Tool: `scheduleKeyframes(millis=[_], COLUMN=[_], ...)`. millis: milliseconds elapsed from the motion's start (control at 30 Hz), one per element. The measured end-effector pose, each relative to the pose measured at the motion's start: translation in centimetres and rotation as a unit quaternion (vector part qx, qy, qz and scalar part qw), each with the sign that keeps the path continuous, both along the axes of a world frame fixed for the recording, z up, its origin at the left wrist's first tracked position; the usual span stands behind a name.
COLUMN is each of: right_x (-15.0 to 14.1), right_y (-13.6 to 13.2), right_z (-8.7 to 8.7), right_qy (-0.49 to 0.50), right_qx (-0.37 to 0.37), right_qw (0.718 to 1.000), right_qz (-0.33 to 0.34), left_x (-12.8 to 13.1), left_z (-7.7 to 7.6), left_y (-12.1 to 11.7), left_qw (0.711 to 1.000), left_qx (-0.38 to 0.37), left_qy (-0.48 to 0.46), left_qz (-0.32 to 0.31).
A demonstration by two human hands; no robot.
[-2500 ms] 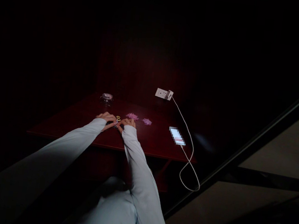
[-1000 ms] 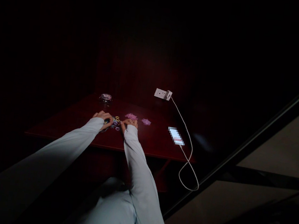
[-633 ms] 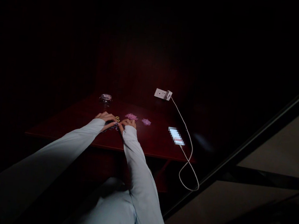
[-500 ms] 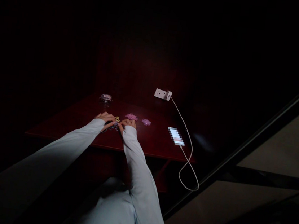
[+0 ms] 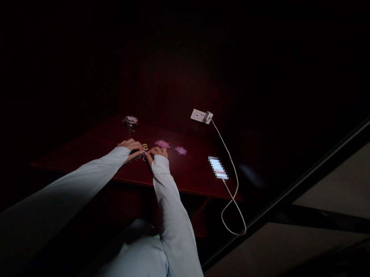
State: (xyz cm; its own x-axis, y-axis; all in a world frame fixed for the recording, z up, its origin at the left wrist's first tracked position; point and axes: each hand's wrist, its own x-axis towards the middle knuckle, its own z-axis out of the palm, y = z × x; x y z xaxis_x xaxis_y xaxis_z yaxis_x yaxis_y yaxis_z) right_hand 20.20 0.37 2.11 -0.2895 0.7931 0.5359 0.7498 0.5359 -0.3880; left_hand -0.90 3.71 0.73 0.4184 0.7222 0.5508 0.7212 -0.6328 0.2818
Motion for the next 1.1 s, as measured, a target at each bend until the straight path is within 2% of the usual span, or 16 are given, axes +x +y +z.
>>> scheduleKeyframes(millis=[200, 600, 1100], right_x=[0.0, 0.1, -0.1], right_y=[-0.2, 0.0, -0.7], right_z=[0.1, -0.1, 0.6], right_qy=[0.002, 0.02, 0.004], right_qx=[-0.001, 0.0, -0.016], right_qw=[1.0, 1.0, 1.0], right_qz=[0.0, -0.006, -0.027], left_x=[-0.1, -0.2, 0.1], left_z=[0.0, -1.0, -0.6], left_y=[0.2, 1.6, 1.0], left_qw=[1.0, 1.0, 1.0], left_qx=[-0.005, 0.01, 0.024], left_qy=[-0.001, -0.003, -0.002], left_qz=[-0.007, -0.016, -0.006])
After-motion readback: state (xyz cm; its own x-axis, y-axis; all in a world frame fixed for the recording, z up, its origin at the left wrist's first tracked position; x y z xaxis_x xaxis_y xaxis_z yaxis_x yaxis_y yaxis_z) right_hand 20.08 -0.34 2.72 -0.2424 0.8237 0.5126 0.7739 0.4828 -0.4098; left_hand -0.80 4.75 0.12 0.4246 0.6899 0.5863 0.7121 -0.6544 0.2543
